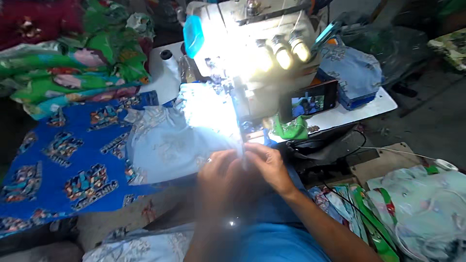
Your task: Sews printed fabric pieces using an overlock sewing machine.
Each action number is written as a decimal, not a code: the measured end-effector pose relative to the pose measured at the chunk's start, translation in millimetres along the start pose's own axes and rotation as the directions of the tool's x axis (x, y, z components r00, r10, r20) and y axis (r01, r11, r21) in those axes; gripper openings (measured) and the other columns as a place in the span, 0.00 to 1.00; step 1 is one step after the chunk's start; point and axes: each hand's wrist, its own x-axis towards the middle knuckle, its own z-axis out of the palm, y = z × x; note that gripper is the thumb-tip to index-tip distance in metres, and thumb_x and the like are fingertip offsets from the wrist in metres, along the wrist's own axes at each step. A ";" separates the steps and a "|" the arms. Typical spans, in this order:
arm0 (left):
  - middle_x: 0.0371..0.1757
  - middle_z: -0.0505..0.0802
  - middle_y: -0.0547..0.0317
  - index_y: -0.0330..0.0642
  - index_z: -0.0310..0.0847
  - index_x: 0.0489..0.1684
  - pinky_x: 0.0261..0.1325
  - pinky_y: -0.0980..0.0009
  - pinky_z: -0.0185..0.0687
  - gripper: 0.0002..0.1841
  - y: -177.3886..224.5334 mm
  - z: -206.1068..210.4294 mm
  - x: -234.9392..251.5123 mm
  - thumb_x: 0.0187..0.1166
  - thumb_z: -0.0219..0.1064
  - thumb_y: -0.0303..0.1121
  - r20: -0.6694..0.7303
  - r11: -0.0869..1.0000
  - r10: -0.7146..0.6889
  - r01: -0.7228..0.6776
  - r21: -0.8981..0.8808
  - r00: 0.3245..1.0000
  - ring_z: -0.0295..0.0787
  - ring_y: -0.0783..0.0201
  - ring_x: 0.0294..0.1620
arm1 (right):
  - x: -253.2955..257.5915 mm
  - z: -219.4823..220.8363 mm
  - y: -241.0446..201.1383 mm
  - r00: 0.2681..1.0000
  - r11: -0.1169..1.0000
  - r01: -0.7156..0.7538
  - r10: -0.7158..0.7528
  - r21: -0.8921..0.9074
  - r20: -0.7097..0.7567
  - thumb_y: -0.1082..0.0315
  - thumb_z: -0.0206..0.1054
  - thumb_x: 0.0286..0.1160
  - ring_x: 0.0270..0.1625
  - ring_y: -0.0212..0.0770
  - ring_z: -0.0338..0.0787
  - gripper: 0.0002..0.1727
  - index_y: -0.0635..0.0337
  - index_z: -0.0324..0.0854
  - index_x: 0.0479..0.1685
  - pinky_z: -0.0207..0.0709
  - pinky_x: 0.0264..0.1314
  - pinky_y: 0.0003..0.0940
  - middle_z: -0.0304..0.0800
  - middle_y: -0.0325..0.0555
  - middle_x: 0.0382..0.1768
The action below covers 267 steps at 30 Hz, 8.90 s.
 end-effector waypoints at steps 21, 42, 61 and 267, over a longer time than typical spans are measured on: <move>0.41 0.93 0.62 0.36 0.87 0.53 0.38 0.81 0.87 0.10 -2.6 -9.3 -5.4 0.79 0.67 0.30 -0.025 0.936 -0.337 0.332 -0.118 0.941 0.90 0.78 0.33 | 10.0 -0.3 -3.7 0.983 0.962 -0.176 0.162 0.209 0.082 0.76 0.61 0.83 0.41 0.37 0.94 0.13 0.67 0.77 0.63 0.90 0.50 0.33 0.90 0.48 0.45; 0.40 0.86 0.80 0.45 0.76 0.53 0.44 0.86 0.80 0.06 14.6 -22.3 12.1 0.84 0.57 0.30 -0.278 0.947 -0.127 0.034 -0.318 0.952 0.83 0.86 0.40 | 28.3 10.7 -3.8 1.000 0.966 -0.012 0.013 -0.258 0.004 0.60 0.74 0.73 0.28 0.35 0.82 0.20 0.61 0.78 0.58 0.77 0.33 0.33 0.85 0.46 0.31; 0.46 0.88 0.79 0.51 0.75 0.57 0.56 0.77 0.84 0.08 18.4 -30.2 26.6 0.88 0.54 0.31 -0.287 0.919 -0.181 0.058 -0.391 0.941 0.86 0.81 0.50 | 11.3 -2.3 -3.0 1.000 0.999 0.010 -0.010 -0.053 -0.002 0.70 0.66 0.81 0.38 0.28 0.90 0.13 0.62 0.84 0.60 0.85 0.43 0.24 0.93 0.42 0.40; 0.79 0.78 0.38 0.37 0.84 0.70 0.79 0.52 0.71 0.20 -25.9 -60.5 199.6 0.84 0.67 0.37 0.103 0.957 -0.077 0.044 0.287 0.992 0.75 0.45 0.79 | 47.1 14.1 -24.4 0.918 0.578 0.326 -0.382 -0.748 0.105 0.64 0.61 0.86 0.35 0.48 0.87 0.18 0.61 0.85 0.68 0.83 0.35 0.41 0.83 0.52 0.43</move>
